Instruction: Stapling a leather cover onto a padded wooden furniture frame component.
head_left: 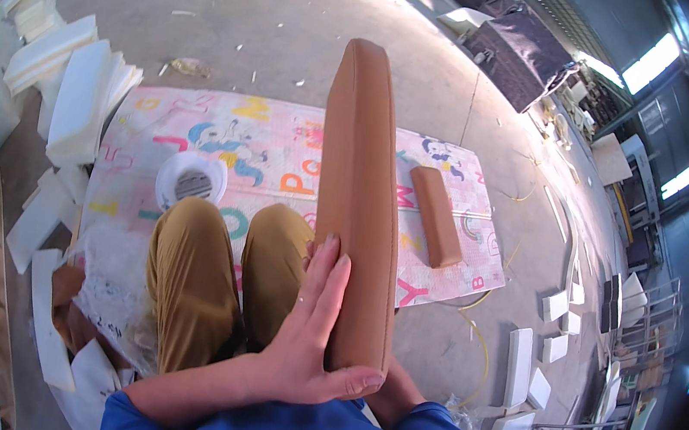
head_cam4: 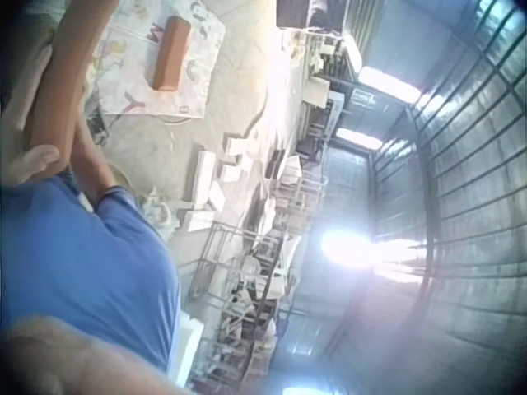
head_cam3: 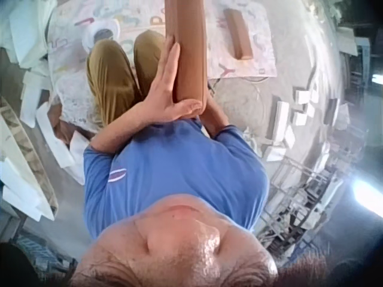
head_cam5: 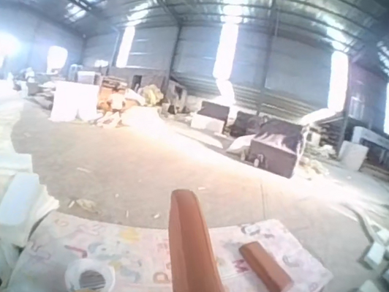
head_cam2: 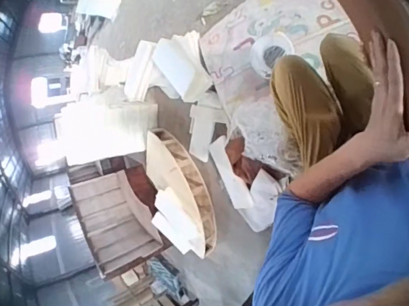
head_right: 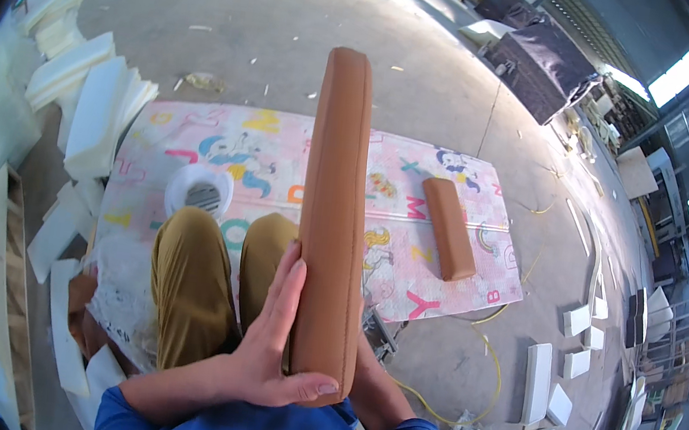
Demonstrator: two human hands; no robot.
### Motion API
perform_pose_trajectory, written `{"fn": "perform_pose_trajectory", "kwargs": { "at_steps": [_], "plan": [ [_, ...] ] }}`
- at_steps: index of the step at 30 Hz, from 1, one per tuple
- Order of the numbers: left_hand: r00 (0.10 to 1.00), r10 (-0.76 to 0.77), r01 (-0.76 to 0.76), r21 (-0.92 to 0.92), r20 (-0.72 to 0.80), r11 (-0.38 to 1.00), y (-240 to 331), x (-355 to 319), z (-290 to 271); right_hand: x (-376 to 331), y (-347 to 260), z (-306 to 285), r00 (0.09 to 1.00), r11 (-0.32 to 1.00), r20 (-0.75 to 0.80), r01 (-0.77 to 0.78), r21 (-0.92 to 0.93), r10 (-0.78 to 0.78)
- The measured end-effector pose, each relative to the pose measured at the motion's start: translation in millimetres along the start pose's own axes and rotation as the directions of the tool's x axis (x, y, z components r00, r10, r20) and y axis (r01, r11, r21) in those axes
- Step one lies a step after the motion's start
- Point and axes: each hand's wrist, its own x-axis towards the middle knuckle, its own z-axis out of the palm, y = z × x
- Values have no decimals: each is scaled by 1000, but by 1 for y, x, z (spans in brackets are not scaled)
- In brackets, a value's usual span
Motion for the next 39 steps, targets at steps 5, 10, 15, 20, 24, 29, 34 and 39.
{"fn": "perform_pose_trajectory", "kwargs": {
  "at_steps": [5,10,15,20,24,29,34,39],
  "plan": [
    [999,-3,1,41,45,999,2,4,-4,-6,15,-13,1000,1000,-6,1,29,0],
    [1000,-13,13,3,-13,1000,1,2,1,-6,19,-17,1000,1000,0,7,14,-7],
    [1000,-26,26,18,15,1000,3,2,-1,-1,15,-22,1000,1000,-4,19,5,-19],
    [994,-57,58,-5,92,998,4,3,-21,22,-3,-18,995,993,23,98,-67,-96],
    [972,-188,192,-12,141,981,1,5,-57,36,-13,-2,959,924,96,282,-259,-266],
    [855,-493,493,40,162,869,6,19,-127,21,21,26,925,857,102,377,-351,-365],
    [724,-466,355,304,508,884,24,20,-221,-32,-43,52,913,256,367,317,-913,176],
    [529,-600,367,476,600,799,37,14,-260,25,-118,140,621,-382,781,738,-556,64]
  ]
}}
